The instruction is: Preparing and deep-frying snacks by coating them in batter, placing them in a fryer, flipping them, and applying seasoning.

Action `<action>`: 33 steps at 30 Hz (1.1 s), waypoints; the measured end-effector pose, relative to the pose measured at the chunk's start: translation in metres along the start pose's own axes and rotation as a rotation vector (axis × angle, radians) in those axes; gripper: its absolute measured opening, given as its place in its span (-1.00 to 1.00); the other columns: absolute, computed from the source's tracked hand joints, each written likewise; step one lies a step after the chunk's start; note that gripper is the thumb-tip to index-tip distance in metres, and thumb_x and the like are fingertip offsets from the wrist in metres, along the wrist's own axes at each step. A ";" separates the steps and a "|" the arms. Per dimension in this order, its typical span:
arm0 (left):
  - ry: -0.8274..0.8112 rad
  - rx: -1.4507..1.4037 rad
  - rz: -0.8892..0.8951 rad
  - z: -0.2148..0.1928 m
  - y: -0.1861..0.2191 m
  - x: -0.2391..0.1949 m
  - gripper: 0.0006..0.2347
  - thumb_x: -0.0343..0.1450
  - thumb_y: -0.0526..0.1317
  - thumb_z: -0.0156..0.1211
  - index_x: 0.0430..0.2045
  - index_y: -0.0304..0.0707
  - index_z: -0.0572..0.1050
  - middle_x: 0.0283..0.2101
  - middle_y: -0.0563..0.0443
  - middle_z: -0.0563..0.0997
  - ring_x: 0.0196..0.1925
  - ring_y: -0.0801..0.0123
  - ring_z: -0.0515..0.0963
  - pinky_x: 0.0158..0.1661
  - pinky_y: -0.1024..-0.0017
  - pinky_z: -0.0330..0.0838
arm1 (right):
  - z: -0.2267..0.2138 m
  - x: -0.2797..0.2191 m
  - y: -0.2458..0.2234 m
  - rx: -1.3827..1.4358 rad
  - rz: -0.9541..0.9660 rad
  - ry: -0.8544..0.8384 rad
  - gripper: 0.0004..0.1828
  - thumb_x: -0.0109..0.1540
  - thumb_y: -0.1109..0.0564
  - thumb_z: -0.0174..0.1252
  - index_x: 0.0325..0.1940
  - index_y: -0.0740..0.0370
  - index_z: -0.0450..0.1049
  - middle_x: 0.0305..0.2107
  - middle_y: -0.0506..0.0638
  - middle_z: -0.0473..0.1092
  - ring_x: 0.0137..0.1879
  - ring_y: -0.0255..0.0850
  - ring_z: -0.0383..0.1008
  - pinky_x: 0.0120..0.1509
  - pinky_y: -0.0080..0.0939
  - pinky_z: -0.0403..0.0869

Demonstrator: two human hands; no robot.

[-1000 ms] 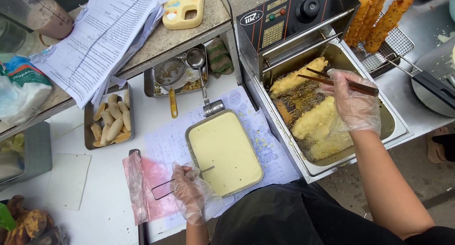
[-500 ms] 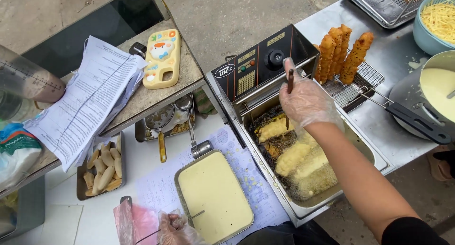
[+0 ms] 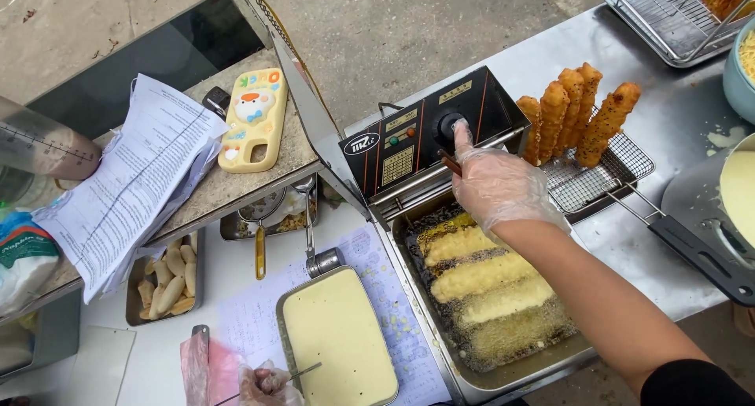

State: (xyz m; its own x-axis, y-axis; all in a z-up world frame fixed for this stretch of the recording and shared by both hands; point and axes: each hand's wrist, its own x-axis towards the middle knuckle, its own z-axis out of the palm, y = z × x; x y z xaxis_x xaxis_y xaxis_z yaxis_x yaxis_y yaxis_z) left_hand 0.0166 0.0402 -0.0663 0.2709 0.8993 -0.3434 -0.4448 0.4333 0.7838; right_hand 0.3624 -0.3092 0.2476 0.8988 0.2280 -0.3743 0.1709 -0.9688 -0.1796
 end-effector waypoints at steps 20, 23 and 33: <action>-0.150 -0.070 -0.202 0.051 0.042 -0.087 -0.78 0.59 -0.14 0.06 -0.41 -0.25 0.33 -0.40 0.09 0.33 -0.43 0.55 0.27 -0.41 0.67 0.24 | -0.001 -0.018 -0.008 -0.235 0.011 -0.044 -0.24 0.45 -0.14 -0.19 0.69 -0.19 -0.32 -0.17 0.06 0.54 -0.05 -0.08 0.59 0.03 0.04 0.55; -0.187 0.013 -0.222 0.049 0.046 -0.089 -0.74 0.59 -0.10 0.06 -0.45 -0.24 0.32 -0.44 0.11 0.32 -0.46 0.55 0.26 -0.47 0.65 0.19 | 0.006 -0.012 -0.007 -0.328 -0.008 -0.033 -0.22 0.45 -0.17 -0.21 0.70 -0.15 -0.34 -0.18 0.07 0.54 -0.08 -0.06 0.59 0.00 0.04 0.57; -0.230 0.125 -0.226 0.040 0.041 -0.082 -0.68 0.57 -0.02 0.08 -0.50 -0.23 0.35 -0.51 0.14 0.29 -0.51 0.54 0.29 -0.56 0.62 0.14 | 0.022 -0.074 0.045 -0.028 0.050 0.062 -0.41 0.51 -0.28 -0.35 0.14 0.03 0.53 -0.33 0.13 0.57 -0.24 -0.04 0.59 -0.09 -0.06 0.56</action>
State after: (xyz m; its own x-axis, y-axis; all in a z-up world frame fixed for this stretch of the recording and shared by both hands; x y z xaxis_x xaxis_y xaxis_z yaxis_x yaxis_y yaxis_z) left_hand 0.0109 -0.0180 0.0144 0.5425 0.7384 -0.4005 -0.2479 0.5963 0.7635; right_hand 0.2950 -0.3675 0.2473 0.9296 0.1736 -0.3251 0.1355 -0.9813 -0.1367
